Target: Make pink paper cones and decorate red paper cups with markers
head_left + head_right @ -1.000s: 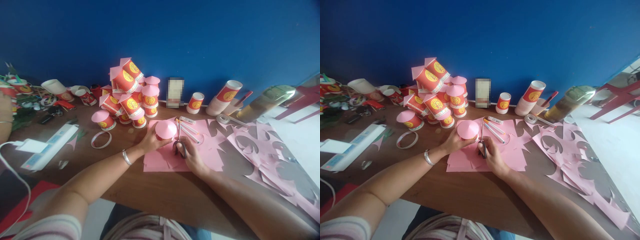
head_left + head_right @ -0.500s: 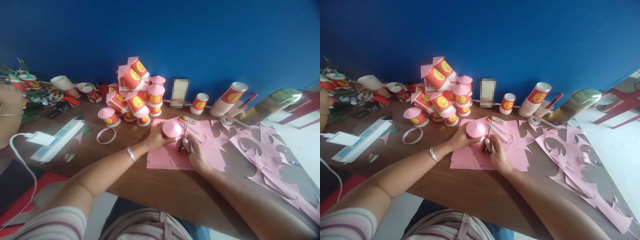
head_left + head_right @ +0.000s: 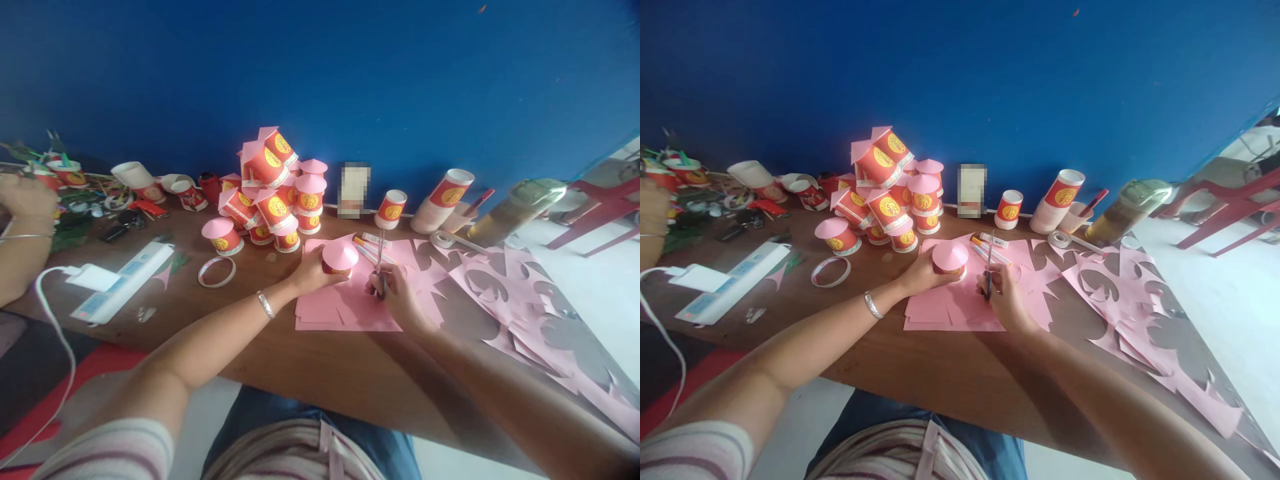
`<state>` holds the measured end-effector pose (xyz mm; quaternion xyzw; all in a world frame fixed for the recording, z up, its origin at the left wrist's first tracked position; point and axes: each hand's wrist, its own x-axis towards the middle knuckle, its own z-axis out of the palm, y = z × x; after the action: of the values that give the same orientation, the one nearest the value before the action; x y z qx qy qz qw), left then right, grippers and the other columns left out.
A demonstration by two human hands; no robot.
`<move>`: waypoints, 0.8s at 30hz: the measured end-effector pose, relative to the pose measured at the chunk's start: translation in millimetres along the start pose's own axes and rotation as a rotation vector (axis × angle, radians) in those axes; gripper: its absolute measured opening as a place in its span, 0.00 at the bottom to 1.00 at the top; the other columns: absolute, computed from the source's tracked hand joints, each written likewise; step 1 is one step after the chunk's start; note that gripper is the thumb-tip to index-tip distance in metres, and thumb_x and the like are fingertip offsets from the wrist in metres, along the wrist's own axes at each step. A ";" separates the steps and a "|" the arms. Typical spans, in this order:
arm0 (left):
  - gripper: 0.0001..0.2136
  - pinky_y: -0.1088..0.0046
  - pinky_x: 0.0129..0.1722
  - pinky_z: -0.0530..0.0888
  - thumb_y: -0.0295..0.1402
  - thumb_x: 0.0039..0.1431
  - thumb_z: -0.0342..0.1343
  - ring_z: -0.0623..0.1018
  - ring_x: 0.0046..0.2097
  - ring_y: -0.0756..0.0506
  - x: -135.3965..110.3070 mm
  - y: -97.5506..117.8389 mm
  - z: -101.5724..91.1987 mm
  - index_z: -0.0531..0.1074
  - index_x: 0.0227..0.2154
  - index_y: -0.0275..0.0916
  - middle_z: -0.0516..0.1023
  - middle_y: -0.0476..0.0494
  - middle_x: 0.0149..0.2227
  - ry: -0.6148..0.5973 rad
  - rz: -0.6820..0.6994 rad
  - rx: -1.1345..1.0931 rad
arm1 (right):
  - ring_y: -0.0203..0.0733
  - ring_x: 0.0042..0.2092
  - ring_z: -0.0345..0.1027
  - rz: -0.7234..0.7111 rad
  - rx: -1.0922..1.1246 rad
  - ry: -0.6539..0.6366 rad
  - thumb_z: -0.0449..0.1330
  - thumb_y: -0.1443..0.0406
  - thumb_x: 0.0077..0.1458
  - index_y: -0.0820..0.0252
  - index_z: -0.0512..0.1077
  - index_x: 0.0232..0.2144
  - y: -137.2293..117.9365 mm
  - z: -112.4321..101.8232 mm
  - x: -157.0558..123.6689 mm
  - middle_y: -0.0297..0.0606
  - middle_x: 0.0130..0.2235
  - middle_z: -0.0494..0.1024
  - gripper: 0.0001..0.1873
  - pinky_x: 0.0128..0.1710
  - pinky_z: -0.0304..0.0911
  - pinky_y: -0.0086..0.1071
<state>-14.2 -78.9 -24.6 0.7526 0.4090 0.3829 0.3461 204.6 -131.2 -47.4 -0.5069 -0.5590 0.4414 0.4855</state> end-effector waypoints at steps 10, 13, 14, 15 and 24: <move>0.25 0.57 0.58 0.74 0.37 0.46 0.72 0.75 0.56 0.35 -11.9 12.2 -8.8 0.75 0.48 0.38 0.78 0.39 0.49 0.079 -0.033 0.117 | 0.45 0.32 0.77 -0.231 -1.154 -0.082 0.59 0.62 0.60 0.53 0.73 0.44 -12.7 -66.2 -18.6 0.37 0.35 0.84 0.09 0.27 0.60 0.32; 0.27 0.55 0.59 0.73 0.37 0.48 0.71 0.75 0.57 0.36 -22.3 14.9 -14.9 0.72 0.51 0.38 0.77 0.36 0.52 0.073 0.071 0.153 | 0.47 0.36 0.79 -0.340 -1.297 -0.111 0.60 0.62 0.61 0.54 0.74 0.44 -11.3 -66.5 -20.1 0.40 0.41 0.84 0.10 0.27 0.60 0.31; 0.27 0.55 0.59 0.74 0.37 0.49 0.70 0.75 0.56 0.36 -26.4 15.7 -17.6 0.71 0.53 0.37 0.77 0.35 0.52 0.074 0.097 0.156 | 0.48 0.38 0.79 -0.361 -1.333 -0.118 0.60 0.61 0.61 0.55 0.75 0.45 -10.5 -66.5 -19.7 0.41 0.42 0.84 0.10 0.27 0.60 0.31; 0.28 0.55 0.58 0.74 0.37 0.50 0.70 0.76 0.55 0.36 -30.8 16.5 -20.5 0.71 0.53 0.37 0.77 0.34 0.52 0.081 0.110 0.157 | 0.48 0.39 0.79 -0.373 -1.360 -0.125 0.60 0.61 0.62 0.55 0.75 0.45 -9.8 -66.7 -19.0 0.42 0.42 0.84 0.10 0.27 0.61 0.31; 0.23 0.60 0.52 0.78 0.41 0.51 0.70 0.79 0.50 0.38 -78.7 7.6 -56.7 0.74 0.47 0.37 0.78 0.38 0.47 0.183 -0.051 0.278 | 0.50 0.45 0.80 -0.413 -1.260 -0.299 0.60 0.62 0.59 0.52 0.76 0.48 -9.5 -79.8 -13.2 0.41 0.47 0.84 0.15 0.36 0.71 0.36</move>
<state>-89.5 -139.6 -14.9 0.7446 0.5067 0.3807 0.2095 282.5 -145.2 -28.2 -0.5096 -0.8558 -0.0051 0.0892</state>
